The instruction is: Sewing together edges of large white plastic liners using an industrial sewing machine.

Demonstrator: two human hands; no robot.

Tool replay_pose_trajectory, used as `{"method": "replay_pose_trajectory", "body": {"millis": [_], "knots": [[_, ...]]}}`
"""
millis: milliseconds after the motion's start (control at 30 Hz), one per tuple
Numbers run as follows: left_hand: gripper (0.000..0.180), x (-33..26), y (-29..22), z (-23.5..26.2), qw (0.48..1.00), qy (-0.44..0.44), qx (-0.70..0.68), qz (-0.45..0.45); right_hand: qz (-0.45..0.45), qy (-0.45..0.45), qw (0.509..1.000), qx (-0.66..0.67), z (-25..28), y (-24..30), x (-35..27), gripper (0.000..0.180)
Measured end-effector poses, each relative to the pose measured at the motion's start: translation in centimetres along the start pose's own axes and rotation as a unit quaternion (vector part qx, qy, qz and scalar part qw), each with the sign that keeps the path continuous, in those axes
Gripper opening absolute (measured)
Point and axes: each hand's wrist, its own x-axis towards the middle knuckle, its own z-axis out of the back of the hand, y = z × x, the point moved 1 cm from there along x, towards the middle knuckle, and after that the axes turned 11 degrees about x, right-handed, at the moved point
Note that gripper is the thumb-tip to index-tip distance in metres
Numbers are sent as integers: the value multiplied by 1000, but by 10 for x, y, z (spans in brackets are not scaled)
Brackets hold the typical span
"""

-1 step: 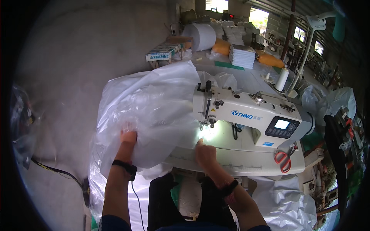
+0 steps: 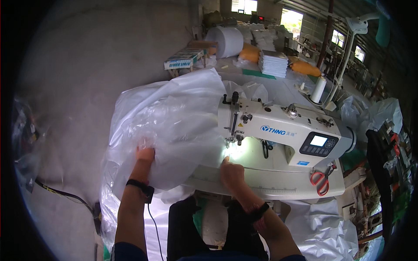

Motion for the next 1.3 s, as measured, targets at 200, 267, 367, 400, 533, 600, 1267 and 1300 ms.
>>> {"method": "replay_pose_trajectory", "body": {"millis": [200, 267, 367, 400, 533, 600, 1267, 1300], "knots": [[44, 49, -5, -7, 998, 44, -1, -47, -22, 29, 999, 19, -5, -10, 20, 42], [43, 62, -8, 13, 993, 62, 45, -87, -32, 43, 998, 23, -3, -12, 21, 43], [38, 62, -20, 65, 957, 246, 113, -103, -46, 17, 996, 70, 2, -14, 18, 33], [37, 49, -29, 86, 982, 99, 153, -45, -41, 4, 993, 113, 3, -14, 16, 33], [34, -30, -101, 138, 934, -226, -134, -242, -41, -41, 980, 192, 7, -16, 9, 27], [35, -63, -154, 138, 844, -250, -222, -419, -31, -66, 976, 207, 8, -19, 5, 25], [15, -23, -226, 100, 918, -4, -301, -257, -110, 5, 953, 283, 0, -55, 36, 24], [15, -21, -225, 100, 908, -48, -338, -241, -105, 5, 950, 294, -3, -56, 40, 24]]}}
